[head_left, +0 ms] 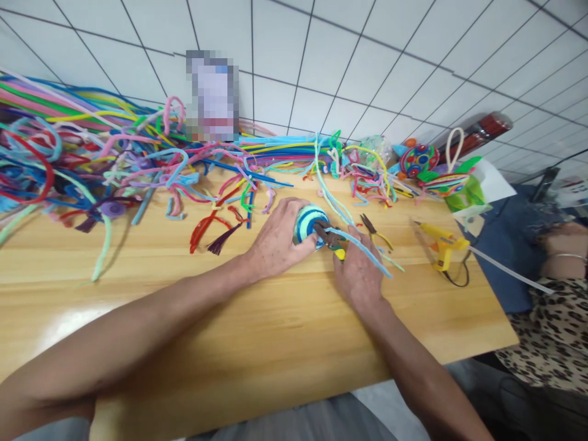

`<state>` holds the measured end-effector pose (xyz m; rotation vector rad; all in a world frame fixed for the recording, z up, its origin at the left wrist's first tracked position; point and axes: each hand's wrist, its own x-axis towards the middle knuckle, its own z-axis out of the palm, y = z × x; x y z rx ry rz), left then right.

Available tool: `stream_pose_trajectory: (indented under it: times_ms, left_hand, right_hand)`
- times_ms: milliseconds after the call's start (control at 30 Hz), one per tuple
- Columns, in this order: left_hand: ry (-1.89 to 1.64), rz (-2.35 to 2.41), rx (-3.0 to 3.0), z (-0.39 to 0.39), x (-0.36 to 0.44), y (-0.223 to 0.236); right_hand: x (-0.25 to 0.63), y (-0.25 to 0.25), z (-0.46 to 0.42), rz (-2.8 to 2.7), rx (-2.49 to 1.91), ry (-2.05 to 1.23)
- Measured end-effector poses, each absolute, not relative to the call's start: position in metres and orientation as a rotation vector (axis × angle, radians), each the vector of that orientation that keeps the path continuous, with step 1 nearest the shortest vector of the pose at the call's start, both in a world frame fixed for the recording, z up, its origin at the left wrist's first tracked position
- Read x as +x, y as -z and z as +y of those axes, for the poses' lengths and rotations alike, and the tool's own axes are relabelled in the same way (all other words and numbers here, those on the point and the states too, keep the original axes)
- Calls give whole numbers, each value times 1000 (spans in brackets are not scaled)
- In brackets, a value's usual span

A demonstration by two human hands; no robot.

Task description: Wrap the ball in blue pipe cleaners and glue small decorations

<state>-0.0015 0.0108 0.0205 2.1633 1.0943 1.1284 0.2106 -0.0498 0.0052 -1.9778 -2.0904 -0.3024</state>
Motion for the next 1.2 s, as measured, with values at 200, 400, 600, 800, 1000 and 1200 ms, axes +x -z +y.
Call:
stream_pose_trajectory:
  times_ms: [200,400,600,800,1000,1200]
  left_hand:
    - [-1114,1095,2177,11,-2,-21]
    - [-1098,1089,2198,10,-2,-22]
    - [-1109,1064,2197,12,-3,-21]
    - [-1114,1053,2212,13,-4,-18]
    - [-1120,1076,2205,13,-3,-18]
    - [-1124,1078,2181,12,-3,-19]
  right_hand:
    - [210,-7,-51,-2101,-1975,341]
    - [210,-9,-52,-2149,-1990,367]
    - [216,9,-49,-2101,-1881,343]
    - [222,18,-43,-2056,-1816,222]
    - [219,9,-45,-2106,-1788,291]
    - [217,-5,-52,-2199,-1771,362]
